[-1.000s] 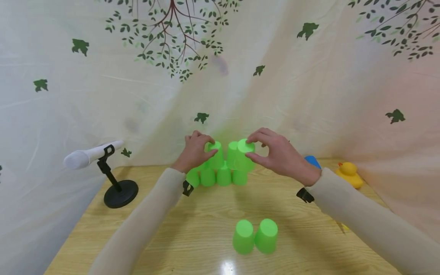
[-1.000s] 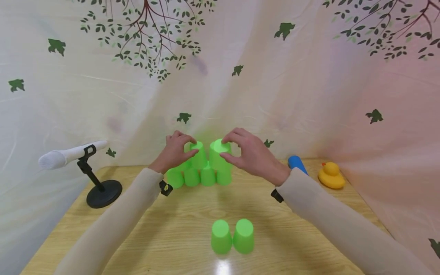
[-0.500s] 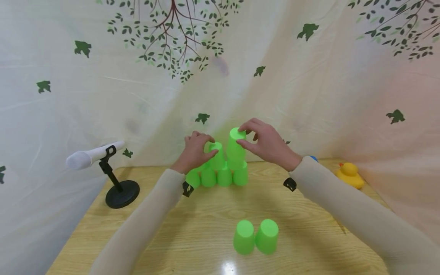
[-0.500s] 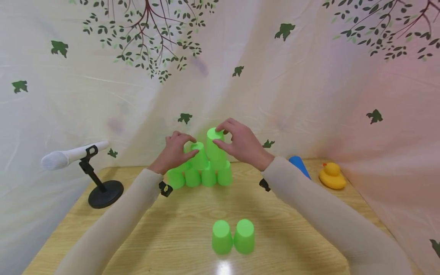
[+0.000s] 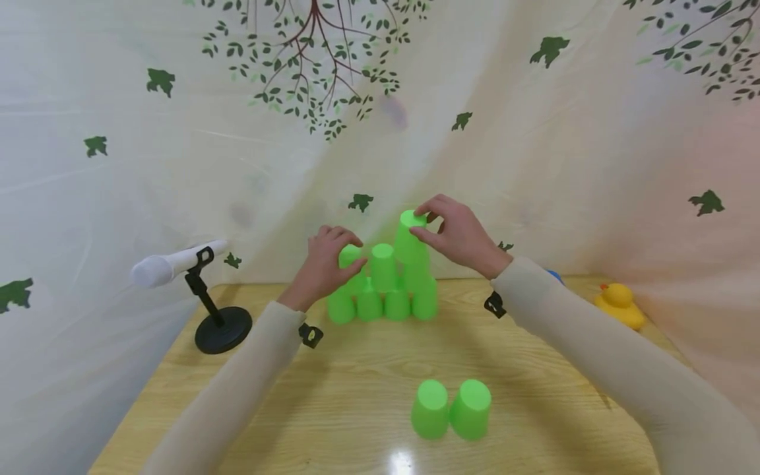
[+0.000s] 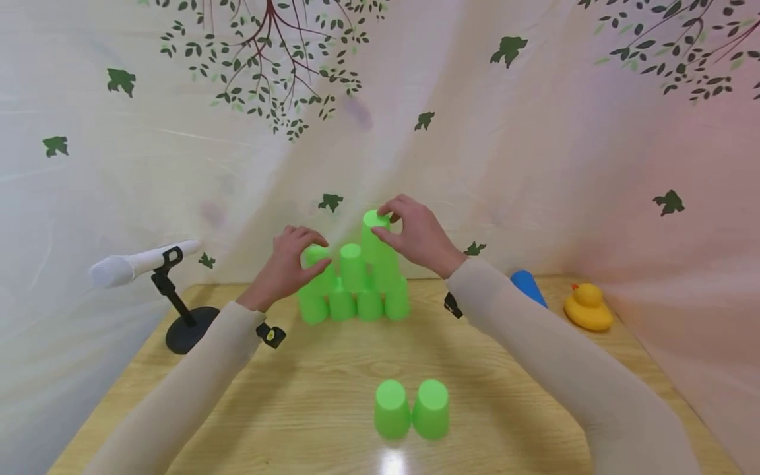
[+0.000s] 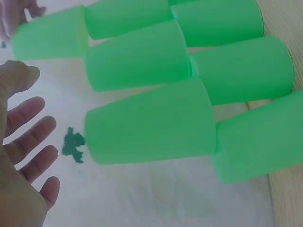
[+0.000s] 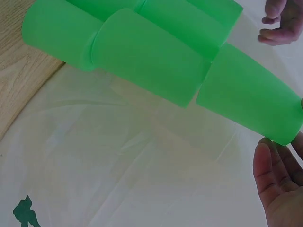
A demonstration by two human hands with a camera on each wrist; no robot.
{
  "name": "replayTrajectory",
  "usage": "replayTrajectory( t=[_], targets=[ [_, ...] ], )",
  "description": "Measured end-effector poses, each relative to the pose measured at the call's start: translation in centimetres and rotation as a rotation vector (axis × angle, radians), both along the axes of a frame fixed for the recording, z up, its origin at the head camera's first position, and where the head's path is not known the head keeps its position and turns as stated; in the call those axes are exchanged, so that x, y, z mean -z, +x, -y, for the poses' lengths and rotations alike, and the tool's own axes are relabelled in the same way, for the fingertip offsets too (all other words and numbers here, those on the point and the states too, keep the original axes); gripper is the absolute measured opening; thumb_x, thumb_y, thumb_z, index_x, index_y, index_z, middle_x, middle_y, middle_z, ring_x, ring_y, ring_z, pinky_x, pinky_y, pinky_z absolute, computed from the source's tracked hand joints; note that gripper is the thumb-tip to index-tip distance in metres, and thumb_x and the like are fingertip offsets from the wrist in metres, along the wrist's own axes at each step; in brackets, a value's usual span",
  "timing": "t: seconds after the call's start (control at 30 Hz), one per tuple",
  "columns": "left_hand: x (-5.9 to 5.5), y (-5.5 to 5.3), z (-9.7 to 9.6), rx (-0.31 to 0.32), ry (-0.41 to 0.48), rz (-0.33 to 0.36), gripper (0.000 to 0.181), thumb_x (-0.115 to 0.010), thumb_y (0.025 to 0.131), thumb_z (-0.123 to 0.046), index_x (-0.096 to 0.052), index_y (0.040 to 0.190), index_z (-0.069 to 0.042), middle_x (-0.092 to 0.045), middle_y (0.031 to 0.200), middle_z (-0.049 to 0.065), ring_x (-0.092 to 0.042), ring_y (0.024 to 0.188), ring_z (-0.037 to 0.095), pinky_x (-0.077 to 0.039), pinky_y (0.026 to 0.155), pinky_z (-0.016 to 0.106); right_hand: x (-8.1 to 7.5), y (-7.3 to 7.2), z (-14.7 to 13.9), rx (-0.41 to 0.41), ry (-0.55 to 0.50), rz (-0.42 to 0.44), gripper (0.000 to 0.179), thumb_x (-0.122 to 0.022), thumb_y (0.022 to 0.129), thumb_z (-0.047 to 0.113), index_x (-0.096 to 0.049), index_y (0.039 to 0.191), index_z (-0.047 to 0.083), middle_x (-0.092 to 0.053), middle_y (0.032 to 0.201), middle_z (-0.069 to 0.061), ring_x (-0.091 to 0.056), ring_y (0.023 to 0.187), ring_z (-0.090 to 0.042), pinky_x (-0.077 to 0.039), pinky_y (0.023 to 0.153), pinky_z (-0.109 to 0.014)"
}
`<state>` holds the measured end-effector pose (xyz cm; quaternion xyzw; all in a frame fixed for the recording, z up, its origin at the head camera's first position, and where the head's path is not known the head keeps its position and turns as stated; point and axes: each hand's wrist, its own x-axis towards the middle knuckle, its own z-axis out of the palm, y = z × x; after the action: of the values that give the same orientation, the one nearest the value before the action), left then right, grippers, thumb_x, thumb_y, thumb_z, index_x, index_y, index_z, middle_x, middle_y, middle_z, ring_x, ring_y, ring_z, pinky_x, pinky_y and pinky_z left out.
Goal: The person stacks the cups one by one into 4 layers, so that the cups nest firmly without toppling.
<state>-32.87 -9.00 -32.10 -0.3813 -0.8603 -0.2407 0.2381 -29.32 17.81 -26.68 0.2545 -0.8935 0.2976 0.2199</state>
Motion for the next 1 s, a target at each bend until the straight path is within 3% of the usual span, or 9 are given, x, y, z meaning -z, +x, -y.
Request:
replayTrajectory(
  t=[0.5, 0.8, 1.0],
  targets=[
    [0.7, 3.3, 0.9, 0.100, 0.009, -0.042, 0.019, -0.071, 0.085, -0.022, -0.063, 0.100, -0.012, -0.058, 0.102, 0.001, -0.041, 0.098, 0.022, -0.029, 0.079, 0.046, -0.1, -1.7, 0.7, 0.012, -0.019, 0.024, 0.028, -0.069, 0.088, 0.023, -0.063, 0.108, 0.005, -0.060, 0.108, -0.007, -0.058, 0.095, -0.027, -0.049, 0.074, -0.035],
    [1.7, 4.8, 0.2, 0.197, 0.005, -0.062, 0.021, -0.074, 0.082, -0.018, -0.064, 0.098, -0.011, -0.059, 0.098, 0.000, -0.044, 0.092, 0.021, -0.034, 0.080, 0.039, -0.1, -2.3, 0.7, 0.045, -0.016, 0.081, 0.029, -0.068, 0.089, 0.026, -0.063, 0.110, 0.006, -0.059, 0.110, -0.006, -0.057, 0.096, -0.024, -0.048, 0.076, -0.036],
    [2.9, 6.3, -0.7, 0.259, -0.047, -0.030, 0.022, -0.074, 0.082, -0.019, -0.063, 0.100, -0.010, -0.058, 0.101, -0.001, -0.044, 0.094, 0.019, -0.037, 0.083, 0.034, 0.0, -2.7, 0.7, 0.047, -0.019, 0.087, 0.029, -0.067, 0.089, 0.026, -0.063, 0.110, 0.006, -0.059, 0.111, -0.006, -0.057, 0.095, -0.021, -0.048, 0.075, -0.036]
  ],
)
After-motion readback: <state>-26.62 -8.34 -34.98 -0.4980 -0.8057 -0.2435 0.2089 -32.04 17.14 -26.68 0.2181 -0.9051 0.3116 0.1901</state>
